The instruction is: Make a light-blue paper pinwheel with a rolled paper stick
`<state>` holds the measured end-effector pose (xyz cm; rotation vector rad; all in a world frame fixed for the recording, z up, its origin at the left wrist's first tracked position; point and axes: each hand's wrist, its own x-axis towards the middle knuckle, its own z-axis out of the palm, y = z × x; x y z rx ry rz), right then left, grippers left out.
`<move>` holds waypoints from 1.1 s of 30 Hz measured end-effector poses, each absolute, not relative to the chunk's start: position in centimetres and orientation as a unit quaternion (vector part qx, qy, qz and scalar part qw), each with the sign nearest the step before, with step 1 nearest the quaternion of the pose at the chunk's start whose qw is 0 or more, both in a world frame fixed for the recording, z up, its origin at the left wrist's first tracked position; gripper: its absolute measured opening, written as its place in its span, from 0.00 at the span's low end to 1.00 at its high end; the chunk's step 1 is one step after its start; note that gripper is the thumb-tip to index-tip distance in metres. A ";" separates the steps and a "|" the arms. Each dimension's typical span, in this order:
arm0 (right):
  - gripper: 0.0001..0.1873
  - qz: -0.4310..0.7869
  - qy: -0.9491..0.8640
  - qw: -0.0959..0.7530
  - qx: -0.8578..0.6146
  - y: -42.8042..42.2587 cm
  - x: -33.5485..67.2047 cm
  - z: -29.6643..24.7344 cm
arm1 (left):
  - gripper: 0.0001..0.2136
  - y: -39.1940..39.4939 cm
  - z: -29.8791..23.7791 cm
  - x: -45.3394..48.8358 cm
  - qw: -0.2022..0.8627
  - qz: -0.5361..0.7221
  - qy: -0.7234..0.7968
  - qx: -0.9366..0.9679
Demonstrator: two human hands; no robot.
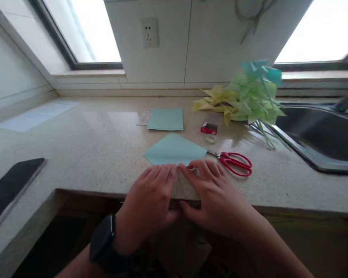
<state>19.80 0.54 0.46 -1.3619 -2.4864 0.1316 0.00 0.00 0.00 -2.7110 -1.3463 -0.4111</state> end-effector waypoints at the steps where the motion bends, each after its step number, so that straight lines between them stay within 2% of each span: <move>1: 0.41 0.045 -0.867 0.151 -0.473 0.5 19.8 0.5 | 0.34 0.0 -0.1 -0.1 0.041 -0.133 -0.440 -0.887; 12: 0.38 0.028 -0.863 0.167 -0.477 0.5 19.5 0.7 | 0.37 -0.1 -0.8 -0.3 0.050 -0.148 -0.437 -0.886; 22: 0.35 0.010 -0.872 0.180 -0.456 -0.3 19.9 0.5 | 0.31 -0.3 -1.0 -0.8 0.070 -0.171 -0.412 -0.893; 27: 0.28 0.018 -0.880 0.199 -0.431 -1.8 20.5 -0.1 | 0.22 -2.3 -1.4 -0.9 0.089 -0.197 -0.409 -0.886; 33: 0.18 -0.007 -0.878 0.249 -0.409 -2.3 20.8 -1.1 | 0.19 -3.7 -3.2 -0.1 0.124 -0.254 -0.428 -0.858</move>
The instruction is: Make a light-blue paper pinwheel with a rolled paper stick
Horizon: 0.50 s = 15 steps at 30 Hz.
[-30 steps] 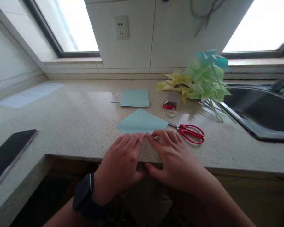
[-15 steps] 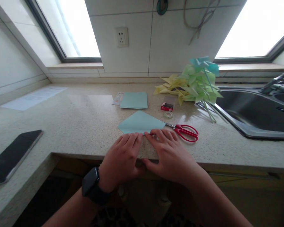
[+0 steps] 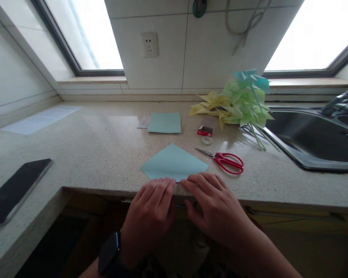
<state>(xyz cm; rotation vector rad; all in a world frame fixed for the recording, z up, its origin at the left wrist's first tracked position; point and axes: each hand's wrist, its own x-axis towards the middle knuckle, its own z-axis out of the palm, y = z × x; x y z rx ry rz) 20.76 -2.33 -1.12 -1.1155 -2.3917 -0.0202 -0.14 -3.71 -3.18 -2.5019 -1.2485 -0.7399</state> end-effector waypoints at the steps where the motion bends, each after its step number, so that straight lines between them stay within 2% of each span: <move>1: 0.17 -0.015 -0.877 0.252 -0.409 -2.3 20.7 -1.3 | 0.19 -3.7 -3.4 0.0 0.130 -0.260 -0.430 -0.855; 10: 0.18 -0.035 -0.868 0.269 -0.416 -2.1 20.6 -1.8 | 0.20 -3.6 -4.3 -0.1 0.151 -0.279 -0.430 -0.845; 15: 0.20 -0.044 -0.868 0.251 -0.426 -2.1 20.5 -1.8 | 0.21 -3.6 -4.0 0.0 0.147 -0.266 -0.441 -0.844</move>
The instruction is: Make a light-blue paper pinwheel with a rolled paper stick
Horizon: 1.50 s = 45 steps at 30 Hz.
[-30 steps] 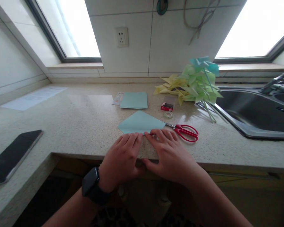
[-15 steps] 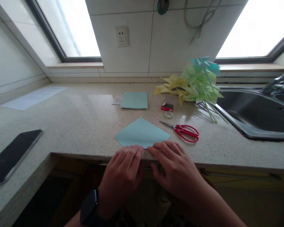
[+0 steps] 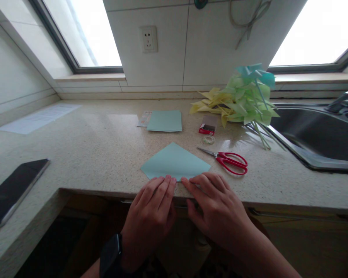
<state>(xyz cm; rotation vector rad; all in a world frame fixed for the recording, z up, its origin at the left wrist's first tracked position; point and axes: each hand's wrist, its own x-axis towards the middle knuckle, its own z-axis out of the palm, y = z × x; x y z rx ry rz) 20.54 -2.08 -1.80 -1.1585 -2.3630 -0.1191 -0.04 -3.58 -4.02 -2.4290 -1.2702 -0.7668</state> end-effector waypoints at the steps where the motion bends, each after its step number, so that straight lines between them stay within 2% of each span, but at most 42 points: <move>1: 0.21 -0.044 -0.868 0.247 -0.429 -2.1 20.5 -1.8 | 0.21 -3.6 -3.9 0.0 0.147 -0.263 -0.444 -0.844; 12: 0.23 -0.058 -0.866 0.237 -0.437 -2.3 20.6 -2.0 | 0.21 -3.4 -3.5 0.3 0.151 -0.242 -0.459 -0.841; 30: 0.32 -0.082 -0.869 0.210 -0.441 -2.1 20.3 -2.0 | 0.20 -3.6 -2.9 0.3 0.143 -0.226 -0.452 -0.851; 32: 0.30 -0.090 -0.868 0.217 -0.438 -2.1 20.3 -2.1 | 0.20 -3.5 -2.9 0.2 0.143 -0.223 -0.448 -0.854; 38: 0.19 -0.078 -0.865 0.249 -0.429 -2.2 20.3 -2.4 | 0.20 -3.3 -2.8 0.1 0.138 -0.219 -0.445 -0.857; 45: 0.24 -0.063 -0.864 0.233 -0.443 -2.2 20.0 -2.0 | 0.23 -3.0 -3.2 0.2 0.123 -0.211 -0.449 -0.860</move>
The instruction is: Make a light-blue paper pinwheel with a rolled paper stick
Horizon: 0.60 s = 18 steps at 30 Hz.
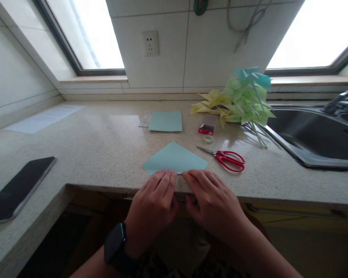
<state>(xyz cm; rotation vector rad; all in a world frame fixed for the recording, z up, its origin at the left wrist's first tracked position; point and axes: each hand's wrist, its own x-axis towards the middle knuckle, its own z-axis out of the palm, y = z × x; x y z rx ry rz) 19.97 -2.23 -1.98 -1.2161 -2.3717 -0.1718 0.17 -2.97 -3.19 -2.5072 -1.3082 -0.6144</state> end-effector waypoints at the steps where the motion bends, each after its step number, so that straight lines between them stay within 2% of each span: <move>1: 0.24 -0.062 -0.862 0.233 -0.446 -2.2 19.9 -1.9 | 0.23 -2.9 -3.2 0.2 0.122 -0.211 -0.450 -0.859; 12: 0.26 -0.078 -0.859 0.235 -0.447 -2.2 19.8 -2.0 | 0.26 -3.2 -2.4 0.8 0.096 -0.199 -0.470 -0.854; 18: 0.27 -0.056 -0.862 0.217 -0.455 -2.3 19.7 -1.8 | 0.24 -3.7 -2.5 1.1 0.107 -0.203 -0.491 -0.841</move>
